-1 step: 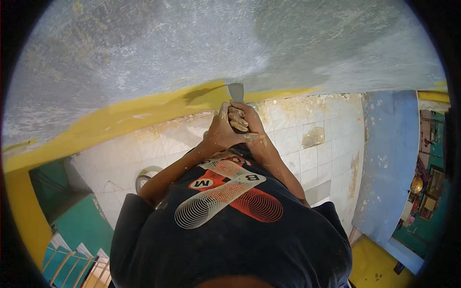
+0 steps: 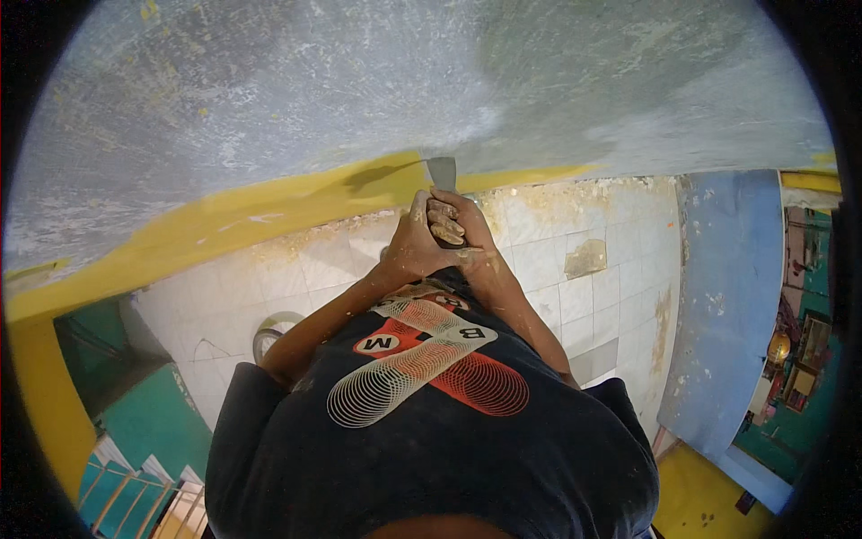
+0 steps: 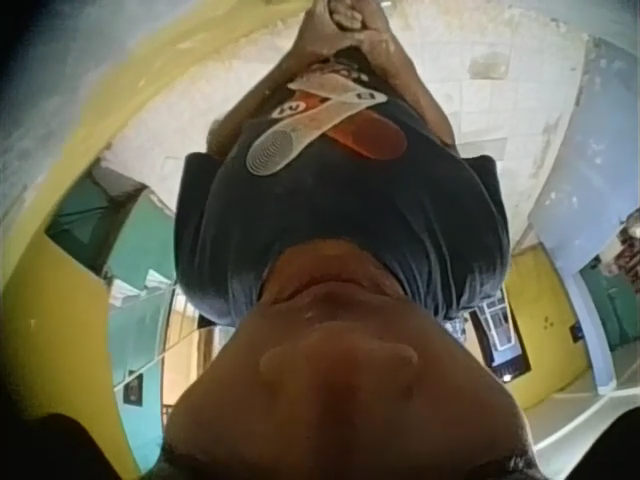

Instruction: Scraping old paint and plaster off a wall using a metal putty knife.

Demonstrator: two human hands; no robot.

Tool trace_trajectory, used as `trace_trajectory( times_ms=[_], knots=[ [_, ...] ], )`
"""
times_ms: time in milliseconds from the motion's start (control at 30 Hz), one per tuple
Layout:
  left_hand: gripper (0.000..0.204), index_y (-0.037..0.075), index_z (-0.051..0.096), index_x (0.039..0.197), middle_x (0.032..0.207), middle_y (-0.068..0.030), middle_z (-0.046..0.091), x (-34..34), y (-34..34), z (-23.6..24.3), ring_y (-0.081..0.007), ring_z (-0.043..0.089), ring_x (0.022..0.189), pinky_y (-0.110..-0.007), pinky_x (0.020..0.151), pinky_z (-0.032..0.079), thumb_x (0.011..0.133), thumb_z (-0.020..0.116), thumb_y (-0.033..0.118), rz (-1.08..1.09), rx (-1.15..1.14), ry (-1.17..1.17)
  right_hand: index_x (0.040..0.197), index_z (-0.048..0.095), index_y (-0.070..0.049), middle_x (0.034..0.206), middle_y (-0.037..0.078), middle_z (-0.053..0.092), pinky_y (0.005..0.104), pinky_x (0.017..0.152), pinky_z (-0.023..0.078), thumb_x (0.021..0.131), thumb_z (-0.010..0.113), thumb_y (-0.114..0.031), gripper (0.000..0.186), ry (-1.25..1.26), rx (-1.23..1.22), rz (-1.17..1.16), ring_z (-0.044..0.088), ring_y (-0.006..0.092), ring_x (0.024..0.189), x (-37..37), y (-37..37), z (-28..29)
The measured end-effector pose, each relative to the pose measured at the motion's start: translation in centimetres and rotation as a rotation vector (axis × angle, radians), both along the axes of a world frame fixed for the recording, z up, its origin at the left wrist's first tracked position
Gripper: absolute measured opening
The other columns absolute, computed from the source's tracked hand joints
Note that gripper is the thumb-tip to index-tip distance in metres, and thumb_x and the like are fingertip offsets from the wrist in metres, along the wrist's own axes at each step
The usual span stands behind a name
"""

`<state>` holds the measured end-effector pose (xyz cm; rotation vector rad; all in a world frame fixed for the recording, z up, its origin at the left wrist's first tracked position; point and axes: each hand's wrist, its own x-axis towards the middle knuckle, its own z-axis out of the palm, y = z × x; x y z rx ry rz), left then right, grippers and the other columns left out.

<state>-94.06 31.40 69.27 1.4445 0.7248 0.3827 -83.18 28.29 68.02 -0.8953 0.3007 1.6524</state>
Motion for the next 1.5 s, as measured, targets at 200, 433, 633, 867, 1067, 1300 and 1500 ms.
trace_trajectory(
  times_ms=[200, 433, 633, 867, 1067, 1300, 1500],
  knots=[
    [0.074, -0.001, 0.04, 0.098, 0.086, -0.0126, 0.053, 0.1, 0.6, -0.8, -0.0184, 0.053, 0.082, -0.03, 0.073, 0.044, 0.049, 0.083, 0.034, 0.094, 0.218, -0.03, 0.06, 0.041, -0.013, 0.044, -0.002, 0.038, 0.0203, 0.027, 0.021, 0.086, 0.048, -0.016, 0.027, 0.06, 0.163, 0.034, 0.028, 0.0087, 0.028, 0.1, 0.7, -1.0],
    [0.071, -0.002, 0.04, 0.097, 0.083, -0.0115, 0.054, 0.1, 1.0, -1.1, -0.016, 0.053, 0.079, -0.029, 0.07, 0.044, 0.052, 0.082, 0.033, 0.061, 0.196, -0.034, 0.051, 0.035, -0.015, 0.038, -0.002, 0.035, 0.0183, 0.023, 0.021, 0.089, 0.044, -0.018, 0.04, 0.101, -0.146, -0.08, 0.027, 0.0071, 0.024, -0.4, 1.8, -0.6],
    [0.073, -0.002, 0.041, 0.096, 0.083, -0.0121, 0.053, -0.2, 1.5, -1.9, -0.0179, 0.053, 0.079, -0.031, 0.07, 0.044, 0.05, 0.083, 0.036, 0.021, 0.271, -0.034, 0.053, 0.038, -0.014, 0.039, -0.002, 0.035, 0.0184, 0.024, 0.022, 0.089, 0.044, -0.019, 0.037, -0.091, 0.092, -0.001, 0.028, 0.0076, 0.024, -0.3, 1.1, -2.0],
    [0.075, -0.002, 0.041, 0.098, 0.085, -0.0124, 0.052, 0.4, 1.7, -2.8, -0.0194, 0.053, 0.081, -0.032, 0.073, 0.044, 0.047, 0.083, 0.035, 0.024, 0.234, -0.04, 0.056, 0.04, -0.013, 0.041, -0.003, 0.037, 0.0174, 0.025, 0.024, 0.087, 0.047, -0.019, 0.033, 0.095, 0.206, 0.021, 0.029, 0.0069, 0.026, 0.3, 1.3, -3.6],
    [0.079, -0.001, 0.042, 0.101, 0.088, -0.0095, 0.05, 0.3, 1.6, -1.9, -0.0171, 0.051, 0.083, -0.029, 0.074, 0.043, 0.046, 0.084, 0.037, -0.015, 0.103, -0.011, 0.055, 0.039, -0.013, 0.04, -0.003, 0.035, 0.0181, 0.023, 0.022, 0.088, 0.047, -0.019, 0.034, 0.068, 0.201, -0.026, 0.027, 0.0069, 0.026, 0.6, 1.1, -3.9],
    [0.08, -0.001, 0.042, 0.101, 0.087, -0.0095, 0.051, 0.6, 1.9, -1.9, -0.0162, 0.052, 0.082, -0.028, 0.073, 0.044, 0.046, 0.085, 0.038, -0.025, 0.151, 0.039, 0.053, 0.036, -0.015, 0.039, -0.002, 0.031, 0.0205, 0.027, 0.02, 0.088, 0.047, -0.023, 0.037, 0.118, 0.148, -0.005, 0.026, 0.0094, 0.027, 0.8, 1.0, -4.2],
    [0.079, -0.002, 0.043, 0.097, 0.088, -0.0127, 0.053, 0.5, 1.4, -2.3, -0.0189, 0.054, 0.081, -0.03, 0.072, 0.045, 0.045, 0.084, 0.04, -0.045, 0.162, 0.037, 0.057, 0.038, -0.013, 0.041, -0.001, 0.035, 0.0195, 0.026, 0.023, 0.088, 0.047, -0.024, 0.034, 0.225, 0.311, 0.015, 0.027, 0.0082, 0.026, 0.6, 0.3, -4.1]
  ],
)
